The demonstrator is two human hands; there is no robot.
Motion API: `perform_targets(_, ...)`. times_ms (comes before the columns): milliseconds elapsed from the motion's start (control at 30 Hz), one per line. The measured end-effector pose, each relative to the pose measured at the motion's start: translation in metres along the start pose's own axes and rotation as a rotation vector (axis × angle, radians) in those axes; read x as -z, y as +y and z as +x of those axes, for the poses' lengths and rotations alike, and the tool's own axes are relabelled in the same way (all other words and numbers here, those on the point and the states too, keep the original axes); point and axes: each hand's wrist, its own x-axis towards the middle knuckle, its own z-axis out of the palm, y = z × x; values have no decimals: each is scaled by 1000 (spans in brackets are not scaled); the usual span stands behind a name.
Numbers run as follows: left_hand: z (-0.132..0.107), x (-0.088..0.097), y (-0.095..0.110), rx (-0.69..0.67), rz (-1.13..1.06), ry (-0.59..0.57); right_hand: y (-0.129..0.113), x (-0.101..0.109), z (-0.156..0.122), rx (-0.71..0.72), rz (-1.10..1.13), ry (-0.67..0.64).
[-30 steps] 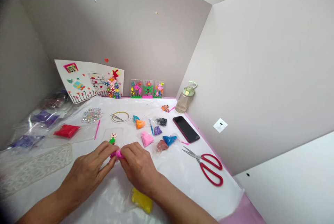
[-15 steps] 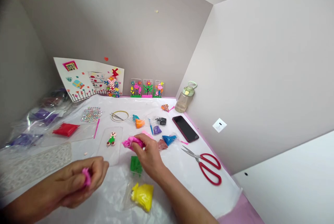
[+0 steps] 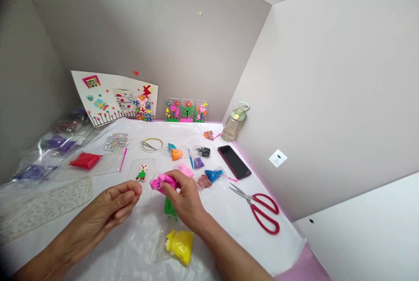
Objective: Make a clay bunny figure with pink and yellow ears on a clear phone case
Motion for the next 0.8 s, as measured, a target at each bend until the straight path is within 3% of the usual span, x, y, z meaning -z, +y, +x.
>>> perform_targets(133,2,-6,-7,-42,187,107,-2,-2,-2,15,2,5)
perform_targets(233,4,-8,-11,-67,262,116,-2,-4,-5,81,-76,-17)
perform_targets(533,6,-7,-5,-39,217,99,1,-6,-12,506,-326,-87)
perform_targets(700,8,-4,-8,-59,214,91,0,-8,-14,539,-384,-140)
perform_targets(800,10,-2,-10,-48,209,71,1,-8,-13,456,-333,-146)
